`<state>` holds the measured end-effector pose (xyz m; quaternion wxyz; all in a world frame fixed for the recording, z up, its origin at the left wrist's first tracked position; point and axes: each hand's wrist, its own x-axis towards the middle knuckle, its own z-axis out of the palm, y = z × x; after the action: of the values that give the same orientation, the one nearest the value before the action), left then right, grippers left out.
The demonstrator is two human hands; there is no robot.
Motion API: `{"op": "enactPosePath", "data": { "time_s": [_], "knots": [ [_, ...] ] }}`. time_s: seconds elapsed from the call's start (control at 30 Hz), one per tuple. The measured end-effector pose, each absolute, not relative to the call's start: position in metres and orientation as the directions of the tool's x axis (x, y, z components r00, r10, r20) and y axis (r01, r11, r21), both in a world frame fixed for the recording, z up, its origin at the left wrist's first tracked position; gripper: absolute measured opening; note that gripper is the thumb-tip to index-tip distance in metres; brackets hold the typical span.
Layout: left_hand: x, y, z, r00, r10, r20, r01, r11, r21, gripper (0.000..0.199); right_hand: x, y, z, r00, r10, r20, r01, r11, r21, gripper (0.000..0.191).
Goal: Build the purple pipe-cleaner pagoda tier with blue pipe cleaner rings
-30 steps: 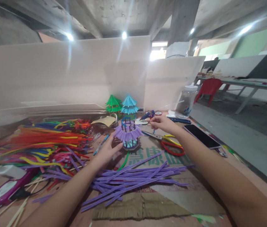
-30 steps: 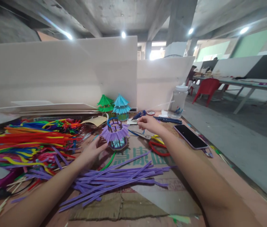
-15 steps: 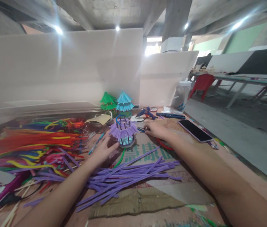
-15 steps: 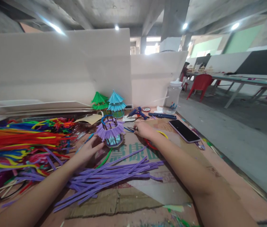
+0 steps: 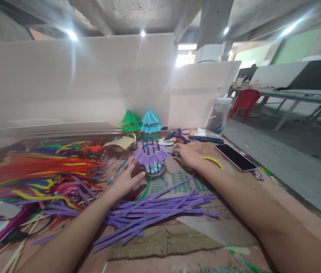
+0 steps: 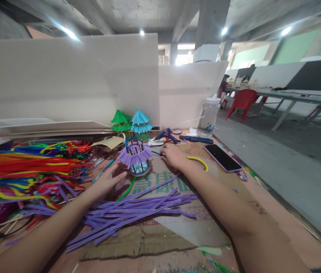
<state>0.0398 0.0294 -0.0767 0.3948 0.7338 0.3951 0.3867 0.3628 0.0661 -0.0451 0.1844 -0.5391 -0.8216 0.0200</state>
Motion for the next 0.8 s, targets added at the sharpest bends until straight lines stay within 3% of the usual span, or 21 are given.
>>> {"op": "enactPosePath", "data": {
  "time_s": [0.13, 0.33, 0.5, 0.57, 0.6, 0.7, 0.8],
  "knots": [
    [0.044, 0.026, -0.071, 0.423, 0.874, 0.237, 0.313, -0.387, 0.868, 0.059, 0.355, 0.066, -0.045, -0.213, 0.905, 0.369, 0.863, 0.351, -0.363, 0.006],
    [0.035, 0.027, -0.046, 0.209, 0.939, 0.272, 0.323, -0.329, 0.888, 0.063, 0.363, 0.064, -0.003, 0.053, 0.851, 0.523, 0.739, 0.319, -0.594, 0.02],
    [0.018, 0.022, -0.005, 0.049, 0.917, 0.397, 0.383, -0.384, 0.84, 0.056, 0.364, 0.035, 0.046, 0.111, 0.768, 0.63, 0.65, 0.423, -0.631, 0.035],
    [0.024, 0.009, 0.017, 0.092, 0.875, 0.476, 0.452, -0.462, 0.763, 0.044, 0.356, 0.015, 0.06, 0.046, 0.721, 0.692, 0.68, 0.484, -0.55, 0.042],
    [0.031, 0.0, 0.029, 0.133, 0.843, 0.522, 0.497, -0.512, 0.701, 0.039, 0.35, 0.005, 0.065, -0.032, 0.704, 0.709, 0.743, 0.492, -0.454, 0.041],
    [0.061, -0.025, 0.067, 0.397, 0.707, 0.585, 0.616, -0.678, 0.401, 0.03, 0.33, -0.023, 0.074, -0.254, 0.651, 0.715, 0.866, 0.482, -0.131, 0.043],
    [0.093, -0.04, 0.098, 0.58, 0.609, 0.541, 0.637, -0.753, 0.165, 0.028, 0.315, -0.04, 0.076, -0.422, 0.598, 0.681, 0.844, 0.533, 0.056, 0.053]
  ]
}}
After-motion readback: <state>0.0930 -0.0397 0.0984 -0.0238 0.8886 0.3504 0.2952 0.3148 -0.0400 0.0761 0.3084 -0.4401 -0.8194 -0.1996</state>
